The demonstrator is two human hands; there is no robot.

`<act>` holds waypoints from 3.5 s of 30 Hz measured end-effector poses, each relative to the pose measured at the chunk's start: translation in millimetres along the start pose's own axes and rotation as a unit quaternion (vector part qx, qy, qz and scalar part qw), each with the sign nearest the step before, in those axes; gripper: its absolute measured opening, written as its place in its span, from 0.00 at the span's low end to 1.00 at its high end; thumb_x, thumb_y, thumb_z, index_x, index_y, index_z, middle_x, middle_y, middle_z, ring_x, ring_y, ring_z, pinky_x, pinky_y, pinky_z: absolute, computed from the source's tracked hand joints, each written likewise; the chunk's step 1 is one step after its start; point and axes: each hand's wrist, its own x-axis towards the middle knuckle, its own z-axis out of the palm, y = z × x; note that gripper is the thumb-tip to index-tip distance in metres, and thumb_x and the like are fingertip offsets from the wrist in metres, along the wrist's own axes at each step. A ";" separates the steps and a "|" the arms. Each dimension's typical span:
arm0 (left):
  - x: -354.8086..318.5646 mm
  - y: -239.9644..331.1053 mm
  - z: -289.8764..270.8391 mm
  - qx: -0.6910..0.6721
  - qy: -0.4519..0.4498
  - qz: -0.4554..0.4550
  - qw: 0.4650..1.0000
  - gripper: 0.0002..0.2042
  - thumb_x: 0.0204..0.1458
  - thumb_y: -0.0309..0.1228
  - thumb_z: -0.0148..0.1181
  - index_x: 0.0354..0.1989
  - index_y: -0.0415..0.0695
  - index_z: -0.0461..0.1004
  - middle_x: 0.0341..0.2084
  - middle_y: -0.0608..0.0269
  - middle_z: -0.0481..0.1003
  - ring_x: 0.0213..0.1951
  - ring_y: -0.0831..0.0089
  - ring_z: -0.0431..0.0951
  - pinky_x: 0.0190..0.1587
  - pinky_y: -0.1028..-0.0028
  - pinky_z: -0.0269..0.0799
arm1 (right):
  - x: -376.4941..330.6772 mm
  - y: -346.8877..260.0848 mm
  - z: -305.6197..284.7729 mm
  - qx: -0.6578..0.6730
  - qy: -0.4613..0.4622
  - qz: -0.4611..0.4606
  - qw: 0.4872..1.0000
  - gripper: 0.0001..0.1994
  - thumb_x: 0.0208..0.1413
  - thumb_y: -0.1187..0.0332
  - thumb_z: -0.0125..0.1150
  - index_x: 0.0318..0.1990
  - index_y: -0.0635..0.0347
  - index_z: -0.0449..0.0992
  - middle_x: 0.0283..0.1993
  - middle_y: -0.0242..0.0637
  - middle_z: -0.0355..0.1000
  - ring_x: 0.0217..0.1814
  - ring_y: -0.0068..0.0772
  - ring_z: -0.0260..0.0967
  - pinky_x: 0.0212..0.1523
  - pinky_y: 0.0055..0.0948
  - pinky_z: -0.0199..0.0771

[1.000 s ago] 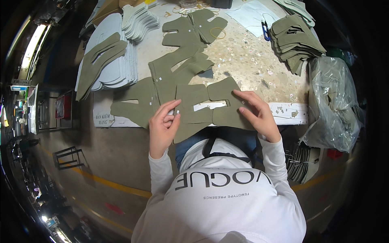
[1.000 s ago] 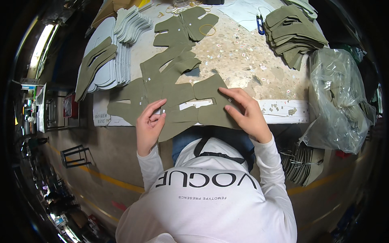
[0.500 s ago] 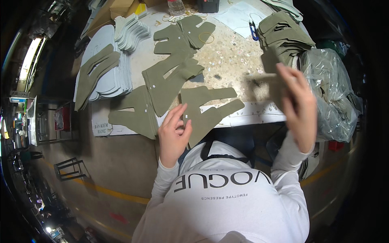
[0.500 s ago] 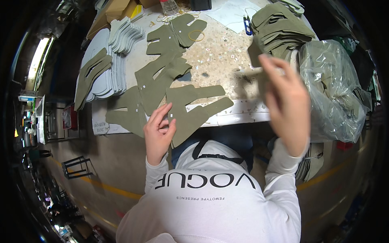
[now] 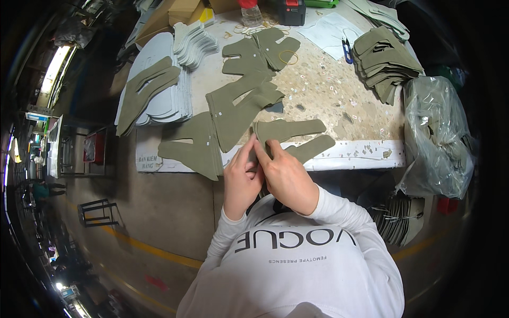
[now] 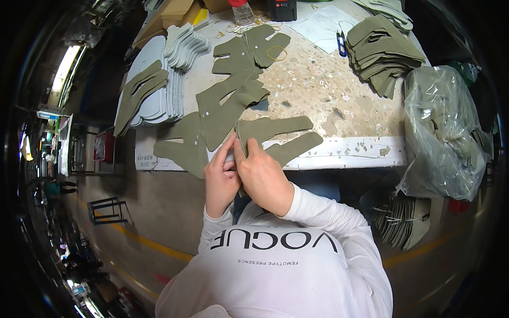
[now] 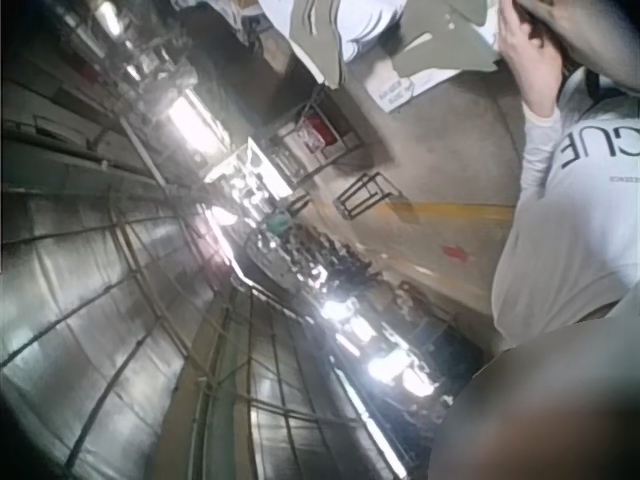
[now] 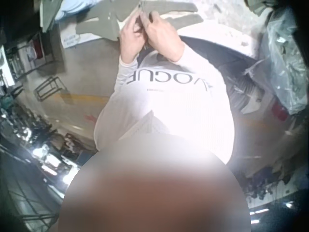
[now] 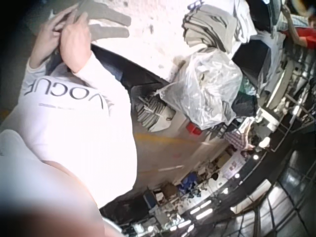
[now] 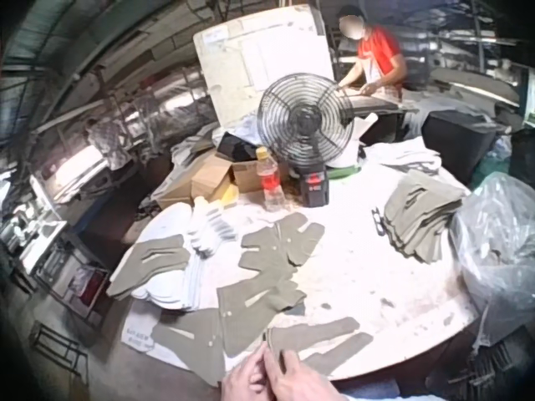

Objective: The person repeatedly picks up olive-green fabric pieces from a table, aligns them, and places them into a neat stack. The person also handles a small dark piece and a rubber band, placing them on the table. The task continues with the person organizing the fabric pieces into a pile.

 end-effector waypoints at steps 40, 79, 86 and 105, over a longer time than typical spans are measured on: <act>139.0 -23.0 -242.8 0.546 0.341 0.213 0.735 0.15 0.48 0.32 0.64 0.46 0.47 0.78 0.46 0.55 0.74 0.47 0.53 0.72 0.50 0.62 0.68 | -13.7 113.2 -30.4 0.111 0.205 0.080 0.969 0.10 0.58 0.76 0.55 0.45 0.63 0.79 0.41 0.42 0.74 0.36 0.35 0.74 0.36 0.26 0.73; 40.0 13.7 49.8 -0.179 -0.105 0.058 0.977 0.32 0.52 0.16 0.59 0.67 0.37 0.58 0.65 0.50 0.58 0.44 0.75 0.79 0.27 0.84 0.72 | 2.5 109.6 -41.1 0.906 0.106 0.059 0.406 0.42 0.59 0.37 0.50 0.70 0.59 0.50 0.73 0.49 0.48 0.76 0.47 0.44 0.74 0.45 0.44; 49.8 8.6 92.6 -0.057 -0.156 0.085 0.982 0.32 0.51 0.20 0.60 0.67 0.37 0.58 0.60 0.49 0.62 0.41 0.70 0.78 0.32 0.78 0.78 | -40.3 159.6 -73.5 0.811 0.301 0.156 0.478 0.40 0.62 0.40 0.48 0.72 0.55 0.46 0.72 0.53 0.53 0.73 0.49 0.51 0.70 0.46 0.54; -15.5 -31.9 -81.5 0.308 0.110 0.049 0.944 0.15 0.43 0.26 0.68 0.41 0.41 0.75 0.36 0.59 0.74 0.35 0.66 0.77 0.37 0.71 0.73 | -21.0 93.2 -62.5 0.053 0.264 0.047 0.962 0.12 0.55 0.74 0.59 0.46 0.62 0.80 0.46 0.43 0.75 0.52 0.41 0.70 0.55 0.33 0.66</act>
